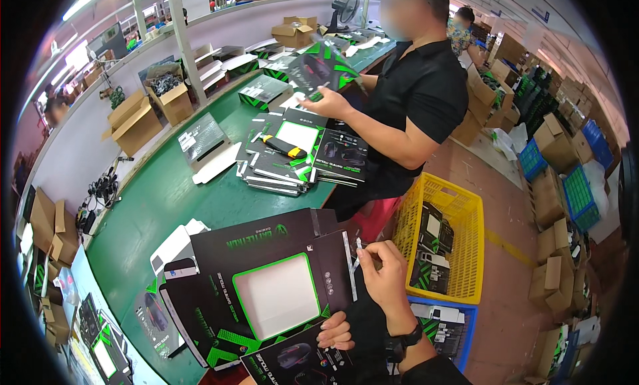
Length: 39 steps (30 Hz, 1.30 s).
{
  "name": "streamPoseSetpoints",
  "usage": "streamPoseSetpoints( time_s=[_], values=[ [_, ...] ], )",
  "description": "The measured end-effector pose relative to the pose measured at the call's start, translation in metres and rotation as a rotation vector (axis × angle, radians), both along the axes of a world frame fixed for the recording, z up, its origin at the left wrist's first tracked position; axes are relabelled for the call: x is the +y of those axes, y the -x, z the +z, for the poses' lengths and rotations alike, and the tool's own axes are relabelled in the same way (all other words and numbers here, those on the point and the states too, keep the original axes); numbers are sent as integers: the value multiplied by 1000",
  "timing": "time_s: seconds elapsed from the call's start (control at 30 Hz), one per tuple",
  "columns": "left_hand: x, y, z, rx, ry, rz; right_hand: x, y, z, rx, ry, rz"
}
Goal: Assembling and preparing cardboard boxes for electronic components on an assembly line.
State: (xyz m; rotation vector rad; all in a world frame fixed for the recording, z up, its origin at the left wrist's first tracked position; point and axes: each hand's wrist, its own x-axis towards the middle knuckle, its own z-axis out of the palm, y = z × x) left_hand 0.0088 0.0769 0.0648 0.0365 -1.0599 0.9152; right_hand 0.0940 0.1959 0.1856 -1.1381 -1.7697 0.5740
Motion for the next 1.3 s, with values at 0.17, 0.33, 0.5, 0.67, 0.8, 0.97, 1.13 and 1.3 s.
streamPoseSetpoints(
  time_s=[0.17, 0.33, 0.5, 0.67, 0.8, 0.97, 1.13, 1.3],
  values=[
    [-9, 4, 9, 42, 111, -13, -4, 0, -3, -68, -29, 1],
    [-10, 8, 13, 32, 145, 17, 1, -3, -11, -9, -86, -82],
    [-6, 9, 10, 17, 109, 4, -4, -1, -2, 63, -140, -38],
    [-5, 8, 7, 65, 77, 21, -3, 4, -10, 5, -137, -8],
    [-6, 5, 10, 16, 91, -6, -3, 3, -13, -47, -170, -7],
    [-10, 8, 15, 53, 137, -7, -2, 5, -14, -70, -140, 16],
    [-5, 6, 10, 60, 86, -3, 0, 3, -15, -54, -157, 5],
    [-11, 7, 12, 80, 153, 9, -2, 4, -20, -55, -142, 10]
  ],
)
